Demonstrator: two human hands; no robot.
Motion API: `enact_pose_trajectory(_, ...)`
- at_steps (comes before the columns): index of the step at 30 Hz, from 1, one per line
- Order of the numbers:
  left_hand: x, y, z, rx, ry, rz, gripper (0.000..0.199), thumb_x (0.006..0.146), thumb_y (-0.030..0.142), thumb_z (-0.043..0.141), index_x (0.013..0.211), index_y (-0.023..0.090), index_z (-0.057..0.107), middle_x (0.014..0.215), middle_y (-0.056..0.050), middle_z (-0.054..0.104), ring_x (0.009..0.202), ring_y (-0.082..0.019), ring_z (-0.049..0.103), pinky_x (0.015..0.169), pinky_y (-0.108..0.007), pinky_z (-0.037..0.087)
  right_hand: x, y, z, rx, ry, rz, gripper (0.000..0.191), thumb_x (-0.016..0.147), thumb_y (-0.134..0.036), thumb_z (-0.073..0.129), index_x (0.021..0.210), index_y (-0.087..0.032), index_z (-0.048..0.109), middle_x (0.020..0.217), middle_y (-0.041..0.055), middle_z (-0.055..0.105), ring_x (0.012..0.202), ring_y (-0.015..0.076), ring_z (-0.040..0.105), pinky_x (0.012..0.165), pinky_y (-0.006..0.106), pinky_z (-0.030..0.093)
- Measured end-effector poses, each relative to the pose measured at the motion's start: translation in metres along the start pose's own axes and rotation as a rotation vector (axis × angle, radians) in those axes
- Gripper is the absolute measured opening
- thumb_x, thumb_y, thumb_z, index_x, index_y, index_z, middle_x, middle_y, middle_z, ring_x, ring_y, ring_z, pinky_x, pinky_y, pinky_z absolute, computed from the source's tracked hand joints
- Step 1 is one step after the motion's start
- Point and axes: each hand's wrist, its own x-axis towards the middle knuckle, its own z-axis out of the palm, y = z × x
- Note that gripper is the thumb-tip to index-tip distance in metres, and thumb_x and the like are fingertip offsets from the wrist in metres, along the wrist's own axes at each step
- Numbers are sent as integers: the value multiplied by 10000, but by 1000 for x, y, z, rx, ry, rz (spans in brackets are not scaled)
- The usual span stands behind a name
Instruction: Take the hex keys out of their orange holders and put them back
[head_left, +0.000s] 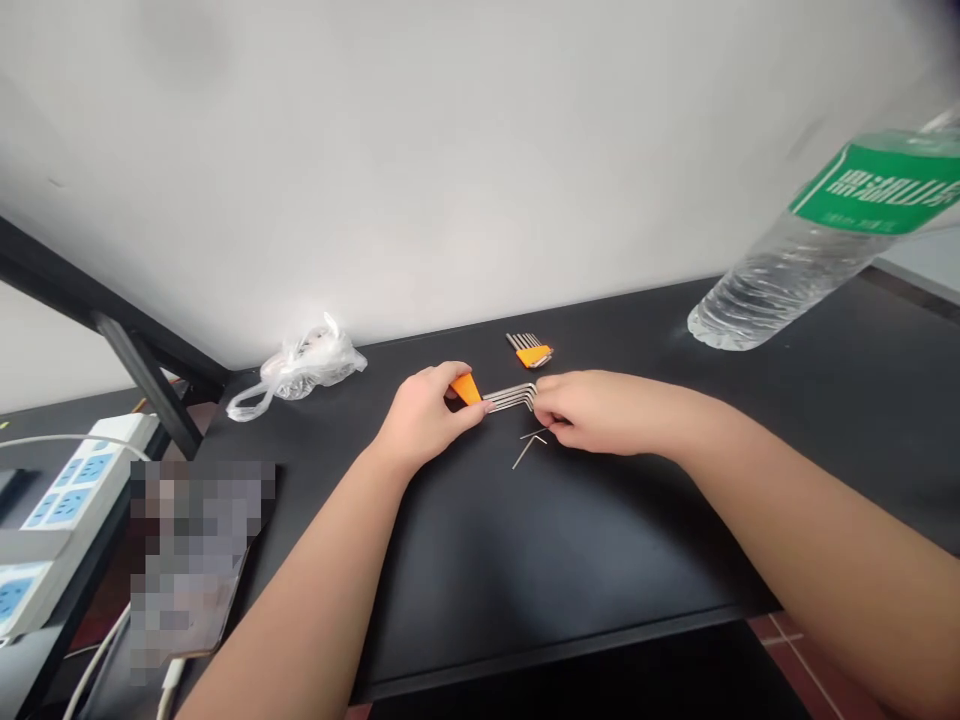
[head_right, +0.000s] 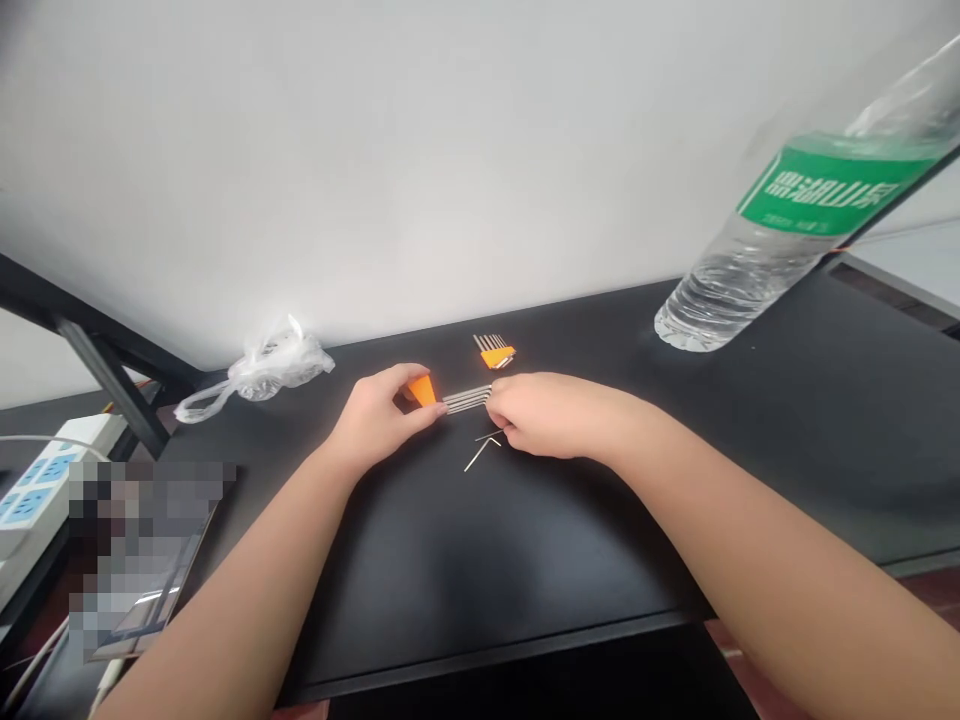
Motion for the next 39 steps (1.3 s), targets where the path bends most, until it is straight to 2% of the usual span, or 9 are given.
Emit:
enact_pose_trajectory(3, -1, -2, 3, -37, 15, -19, 447, 830, 473, 753, 1197, 232, 665, 1061, -40, 756, 912, -210, 702, 871, -356, 569, 1, -7, 6, -43, -27, 29, 91, 822, -161, 585, 742, -205, 590, 829, 41, 647, 625, 169, 550, 555, 304, 306)
enact_pose_trajectory(6, 1, -3, 5, -38, 15, -25, 444, 826, 473, 758, 1188, 233, 668, 1044, -34, 757, 895, -206, 700, 846, -351, 572, 2, -9, 8, -68, 21, -3, 93, 808, -160, 593, 737, -205, 553, 813, 38, 637, 620, 170, 540, 560, 306, 295)
enact_pose_trajectory(10, 3, -2, 6, -9, 30, -2, 453, 835, 503, 744, 1194, 239, 666, 1048, -42, 754, 909, -218, 702, 853, -363, 572, -2, -9, -1, 1, 82, -10, 111, 819, -163, 580, 740, -204, 512, 788, 22, 620, 625, 157, 526, 573, 300, 291)
enact_pose_trajectory(14, 3, -2, 4, -19, 56, -4, 478, 825, 530, 752, 1190, 232, 671, 1033, -50, 747, 875, -209, 699, 845, -365, 578, -8, -16, -6, 102, 20, -76, 88, 836, -157, 556, 766, -207, 536, 808, 9, 625, 646, 147, 524, 575, 284, 297)
enact_pose_trajectory(19, 3, -4, 6, -49, 74, -16, 479, 826, 531, 753, 1191, 231, 669, 1023, -48, 745, 878, -204, 697, 850, -361, 575, -7, -24, 6, 65, -43, -194, 114, 869, -155, 531, 773, -206, 566, 869, 13, 646, 690, 150, 548, 601, 283, 334)
enact_pose_trajectory(23, 3, -4, 7, -68, 82, -20, 471, 827, 520, 756, 1190, 232, 666, 1024, -38, 744, 876, -198, 694, 837, -352, 574, -7, -22, 7, 82, -53, -170, 81, 877, -178, 555, 820, -213, 600, 940, 19, 662, 713, 152, 574, 599, 283, 360)
enact_pose_trajectory(32, 3, -6, 8, -57, 74, -3, 469, 835, 526, 751, 1186, 229, 659, 1033, -35, 744, 884, -196, 692, 840, -344, 568, -12, -23, 5, 17, -80, -161, 172, 884, -175, 541, 714, -193, 558, 859, 25, 638, 647, 140, 549, 571, 290, 342)
enact_pose_trajectory(36, 4, -8, 10, -63, 77, 10, 446, 834, 497, 762, 1179, 232, 663, 1009, -15, 749, 876, -185, 697, 828, -331, 573, -12, -24, 6, 12, -14, -149, 27, 871, -210, 592, 859, -217, 615, 945, 22, 647, 687, 150, 572, 572, 281, 355)
enact_pose_trajectory(39, 4, -9, 10, -63, 100, 5, 453, 823, 485, 777, 1185, 234, 670, 1005, -13, 753, 867, -182, 705, 819, -326, 576, -7, -23, 11, -11, 29, -185, 116, 884, -203, 588, 978, -229, 650, 1028, 36, 647, 734, 159, 594, 588, 286, 367)
